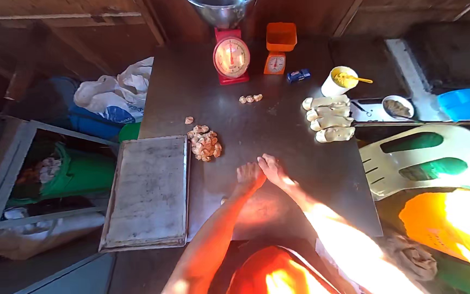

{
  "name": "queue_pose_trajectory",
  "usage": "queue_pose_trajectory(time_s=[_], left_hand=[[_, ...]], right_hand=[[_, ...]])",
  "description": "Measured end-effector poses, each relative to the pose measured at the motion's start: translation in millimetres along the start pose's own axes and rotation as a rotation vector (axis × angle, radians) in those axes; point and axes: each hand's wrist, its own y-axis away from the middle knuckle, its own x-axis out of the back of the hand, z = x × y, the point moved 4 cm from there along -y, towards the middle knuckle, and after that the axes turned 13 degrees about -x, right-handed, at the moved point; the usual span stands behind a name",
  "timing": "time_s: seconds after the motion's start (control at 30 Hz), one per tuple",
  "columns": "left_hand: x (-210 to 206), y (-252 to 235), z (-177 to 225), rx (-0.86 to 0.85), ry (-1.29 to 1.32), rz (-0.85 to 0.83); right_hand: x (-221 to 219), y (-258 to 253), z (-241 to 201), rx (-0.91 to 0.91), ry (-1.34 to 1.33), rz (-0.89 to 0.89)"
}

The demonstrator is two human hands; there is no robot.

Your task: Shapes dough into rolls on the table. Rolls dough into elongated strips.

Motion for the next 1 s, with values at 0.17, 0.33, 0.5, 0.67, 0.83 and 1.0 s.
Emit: queue_pose_trajectory(time_s=[0.17,0.33,0.5,0.67,0.83,1.0], left_hand=[[5,-92,-73,0.281,0.268,-0.087],[2,-126,-95,0.167,0.553,0.002],[-44,-116,-99,0.130,0.716,0.056],[-42,-108,-96,0.184,0.656,0.138],[-18,-92,-85,0.059,0.563,0.285],[-28,-64,-84,-0.121,0.670,0.212]], right_hand=[[-14,16,-8,0.206,-0.130,-0.213],[107,-198,2,0.062,-0.083,0.118],[134,-349,-9,0.216,0.053,0.370],[116,-382,-9,0.179,0.086,0.412],[54,-191,-24,0.151,-0.008,0.111],[-22,-51,6,0.394,-0.170,-0.008]])
